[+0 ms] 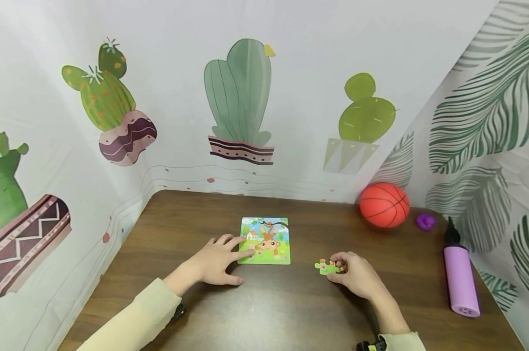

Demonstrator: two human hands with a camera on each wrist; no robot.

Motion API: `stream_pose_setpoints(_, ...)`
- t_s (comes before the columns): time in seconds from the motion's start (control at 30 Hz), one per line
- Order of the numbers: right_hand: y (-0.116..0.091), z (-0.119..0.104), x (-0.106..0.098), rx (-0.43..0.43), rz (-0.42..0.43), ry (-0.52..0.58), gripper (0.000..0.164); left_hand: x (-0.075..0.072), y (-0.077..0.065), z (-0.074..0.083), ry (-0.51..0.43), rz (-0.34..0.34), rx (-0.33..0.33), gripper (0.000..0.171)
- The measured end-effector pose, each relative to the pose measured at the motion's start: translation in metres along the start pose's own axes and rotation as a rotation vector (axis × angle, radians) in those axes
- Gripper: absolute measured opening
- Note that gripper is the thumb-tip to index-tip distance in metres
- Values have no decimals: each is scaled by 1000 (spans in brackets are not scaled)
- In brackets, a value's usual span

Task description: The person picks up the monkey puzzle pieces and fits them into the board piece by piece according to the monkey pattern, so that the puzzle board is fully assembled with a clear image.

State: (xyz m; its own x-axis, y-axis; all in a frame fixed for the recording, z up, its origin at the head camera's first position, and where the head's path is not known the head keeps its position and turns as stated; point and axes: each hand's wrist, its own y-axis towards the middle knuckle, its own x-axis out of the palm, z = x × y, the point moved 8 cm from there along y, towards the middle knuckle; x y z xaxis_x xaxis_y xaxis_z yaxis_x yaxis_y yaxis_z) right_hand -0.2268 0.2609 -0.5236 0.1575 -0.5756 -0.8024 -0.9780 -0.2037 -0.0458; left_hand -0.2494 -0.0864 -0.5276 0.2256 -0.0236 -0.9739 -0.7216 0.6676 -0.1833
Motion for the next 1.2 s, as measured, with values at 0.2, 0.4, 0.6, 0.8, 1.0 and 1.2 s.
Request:
stream_pose_setpoints(0.2,2,3,1,34,-31,25,45,0,1,2,16,1,-2,78)
stream_pose_setpoints(0.4,4,7,2,77,-40,36,48,1,2,2,16,3,-1,78)
stream_pose_setpoints(0.6,6,4,0,56,-49,33,44,1,1,1,20,-3,-5,78)
stream_pose_setpoints(0.8,6,2,2,30,-49,15,38,1,2,1,22,-1,-7,78)
stream_pose_setpoints(1.0,6,-4,1,-15,-33,-20,37,2,2,1,19,-3,-9,78)
stream_pose_setpoints(1.2,6,-5,1,-25,-20,-8,39,2,1,2,4,-6,-14,77)
